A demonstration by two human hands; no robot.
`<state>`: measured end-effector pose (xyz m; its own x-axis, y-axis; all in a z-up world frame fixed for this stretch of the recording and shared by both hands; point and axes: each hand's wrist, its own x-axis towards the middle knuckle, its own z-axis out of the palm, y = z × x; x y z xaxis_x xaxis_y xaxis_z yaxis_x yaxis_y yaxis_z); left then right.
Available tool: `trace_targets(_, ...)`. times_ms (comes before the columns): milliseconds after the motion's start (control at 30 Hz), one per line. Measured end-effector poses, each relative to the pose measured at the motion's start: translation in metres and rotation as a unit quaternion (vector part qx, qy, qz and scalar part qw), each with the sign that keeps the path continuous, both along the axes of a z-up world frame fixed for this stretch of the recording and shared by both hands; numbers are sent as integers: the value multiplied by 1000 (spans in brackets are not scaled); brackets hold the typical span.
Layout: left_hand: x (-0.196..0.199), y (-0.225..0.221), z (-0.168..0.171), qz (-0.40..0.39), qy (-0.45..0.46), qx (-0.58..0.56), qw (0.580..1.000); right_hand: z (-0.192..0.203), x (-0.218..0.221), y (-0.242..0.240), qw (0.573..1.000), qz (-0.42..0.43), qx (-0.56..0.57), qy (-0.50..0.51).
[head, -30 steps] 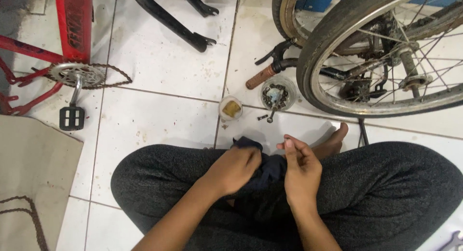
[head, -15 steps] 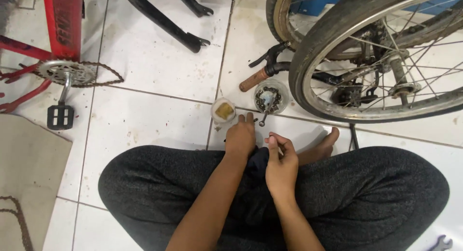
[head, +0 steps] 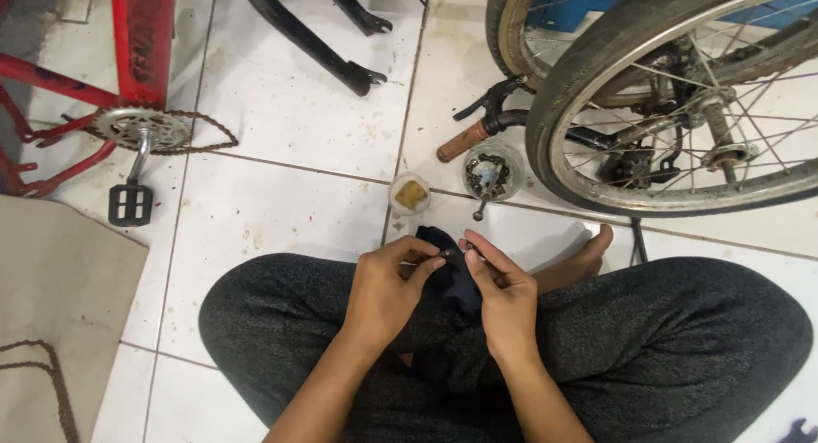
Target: Cleaning small bicycle components like ball bearings using a cloth
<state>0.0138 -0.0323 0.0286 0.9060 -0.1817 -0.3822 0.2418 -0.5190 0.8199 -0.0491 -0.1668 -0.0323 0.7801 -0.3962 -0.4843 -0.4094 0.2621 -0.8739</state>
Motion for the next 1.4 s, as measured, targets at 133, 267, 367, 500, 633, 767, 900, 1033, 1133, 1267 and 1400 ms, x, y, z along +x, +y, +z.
trace_targets(133,-12,14,-22,25,-42,-98,994,-1,-4,3,996,-9,91,-5)
trace_targets(267,-16,13,-27,53,-14,-166,985,-2,-8,4,997,9,75,-31)
trace_targets(367,-18,11,-35,66,6,-221,973,-4,-10,2,997,12,65,-43)
trace_targets(500,-15,15,-34,51,40,-289,955,-5,-11,1,996,25,65,-64)
trace_targets(633,-15,15,-35,73,37,-298,951,6,-10,-2,995,67,7,-72)
trace_targets(767,-16,13,-34,89,37,-271,958,13,-9,0,986,81,-79,-124)
trace_targets(900,-16,13,-36,97,20,-289,952,14,-9,3,986,69,-94,-120)
trace_targets(1033,-14,14,-41,103,17,-328,939,10,-11,5,987,63,-83,-119)
trace_targets(1133,-14,14,-44,95,59,-350,930,11,-11,5,983,67,-85,-150)
trace_targets(1267,-14,9,-39,82,73,-301,947,16,-6,5,981,45,-90,-166)
trace_targets(1400,-16,9,-39,54,76,-322,942,14,-5,5,979,53,-92,-173)
